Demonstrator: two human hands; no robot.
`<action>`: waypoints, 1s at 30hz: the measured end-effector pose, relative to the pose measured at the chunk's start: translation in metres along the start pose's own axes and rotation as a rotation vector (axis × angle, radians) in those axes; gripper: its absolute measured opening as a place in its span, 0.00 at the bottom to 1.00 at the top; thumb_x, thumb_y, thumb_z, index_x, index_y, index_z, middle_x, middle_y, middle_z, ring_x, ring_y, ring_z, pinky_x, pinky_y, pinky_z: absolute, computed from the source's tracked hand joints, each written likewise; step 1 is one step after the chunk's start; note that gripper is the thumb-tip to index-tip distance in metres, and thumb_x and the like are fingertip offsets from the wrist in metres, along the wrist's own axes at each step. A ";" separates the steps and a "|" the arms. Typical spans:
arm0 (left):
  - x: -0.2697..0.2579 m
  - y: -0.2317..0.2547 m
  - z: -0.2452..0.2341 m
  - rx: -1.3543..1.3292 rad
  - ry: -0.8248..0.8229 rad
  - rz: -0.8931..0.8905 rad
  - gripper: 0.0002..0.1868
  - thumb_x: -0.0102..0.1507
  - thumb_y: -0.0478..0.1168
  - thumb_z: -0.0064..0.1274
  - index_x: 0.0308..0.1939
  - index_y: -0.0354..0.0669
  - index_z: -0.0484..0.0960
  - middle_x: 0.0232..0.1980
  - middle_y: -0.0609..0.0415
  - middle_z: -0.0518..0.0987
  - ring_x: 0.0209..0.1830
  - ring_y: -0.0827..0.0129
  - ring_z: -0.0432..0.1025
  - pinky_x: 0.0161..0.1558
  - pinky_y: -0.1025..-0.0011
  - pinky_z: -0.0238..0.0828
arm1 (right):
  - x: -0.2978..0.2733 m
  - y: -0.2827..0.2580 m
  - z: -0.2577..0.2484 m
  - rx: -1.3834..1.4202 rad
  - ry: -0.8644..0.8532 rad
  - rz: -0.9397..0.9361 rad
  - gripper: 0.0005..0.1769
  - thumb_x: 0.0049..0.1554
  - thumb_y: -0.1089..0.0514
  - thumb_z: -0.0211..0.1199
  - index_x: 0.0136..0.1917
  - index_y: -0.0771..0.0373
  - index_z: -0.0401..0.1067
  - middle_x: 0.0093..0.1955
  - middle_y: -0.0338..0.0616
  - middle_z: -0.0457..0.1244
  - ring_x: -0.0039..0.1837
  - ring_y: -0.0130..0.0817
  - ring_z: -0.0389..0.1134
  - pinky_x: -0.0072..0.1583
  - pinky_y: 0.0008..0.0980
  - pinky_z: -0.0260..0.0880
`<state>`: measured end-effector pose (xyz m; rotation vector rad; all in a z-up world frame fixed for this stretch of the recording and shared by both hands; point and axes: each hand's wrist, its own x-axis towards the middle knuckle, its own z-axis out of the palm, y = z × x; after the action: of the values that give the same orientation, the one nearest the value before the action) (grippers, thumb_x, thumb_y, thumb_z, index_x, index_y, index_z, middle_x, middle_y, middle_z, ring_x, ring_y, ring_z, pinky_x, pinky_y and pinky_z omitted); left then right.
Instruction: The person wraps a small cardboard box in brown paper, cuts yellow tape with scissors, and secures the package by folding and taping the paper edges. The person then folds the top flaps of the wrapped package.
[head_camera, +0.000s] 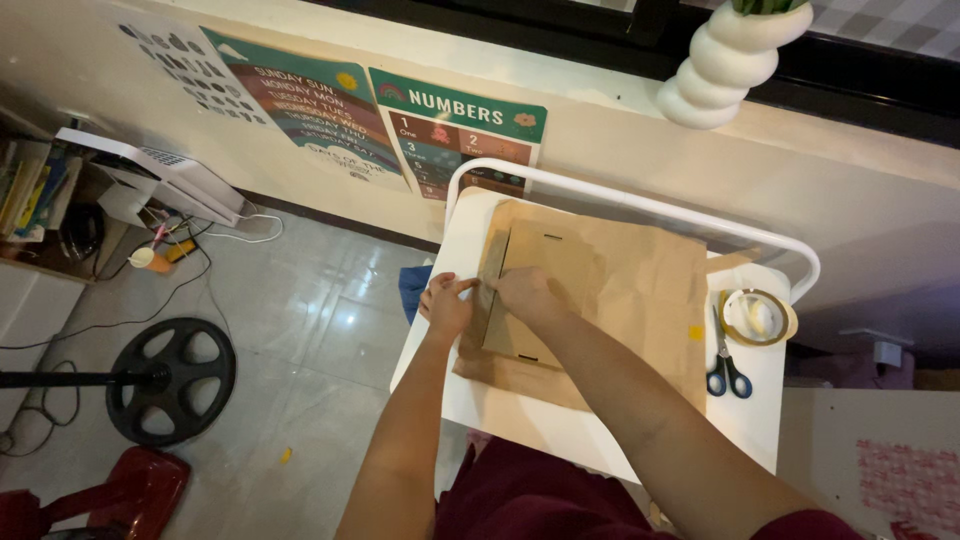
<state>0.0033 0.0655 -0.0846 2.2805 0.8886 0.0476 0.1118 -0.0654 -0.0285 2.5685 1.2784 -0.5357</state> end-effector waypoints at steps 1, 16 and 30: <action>0.003 0.001 0.002 -0.057 0.003 -0.031 0.16 0.58 0.43 0.61 0.48 0.74 0.88 0.69 0.65 0.64 0.71 0.55 0.53 0.72 0.51 0.42 | -0.001 0.000 0.001 0.015 0.017 -0.006 0.25 0.61 0.58 0.55 0.69 0.36 0.68 0.60 0.37 0.67 0.61 0.41 0.72 0.54 0.42 0.73; -0.020 0.016 -0.015 0.034 0.006 0.020 0.16 0.54 0.42 0.63 0.46 0.53 0.83 0.67 0.55 0.64 0.70 0.51 0.54 0.68 0.50 0.52 | -0.055 0.031 0.003 0.784 0.713 -0.093 0.35 0.55 0.71 0.52 0.74 0.51 0.58 0.66 0.61 0.63 0.64 0.60 0.65 0.65 0.48 0.65; 0.023 -0.015 0.040 -0.791 -0.316 0.016 0.25 0.67 0.45 0.55 0.65 0.37 0.74 0.56 0.48 0.82 0.55 0.67 0.75 0.56 0.72 0.70 | -0.095 0.045 0.060 0.756 0.825 0.436 0.22 0.56 0.69 0.53 0.61 0.56 0.71 0.50 0.58 0.69 0.56 0.57 0.69 0.59 0.50 0.67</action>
<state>0.0224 0.0645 -0.1292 1.5007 0.5463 0.0360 0.0824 -0.1820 -0.0417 3.7964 0.6509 0.2346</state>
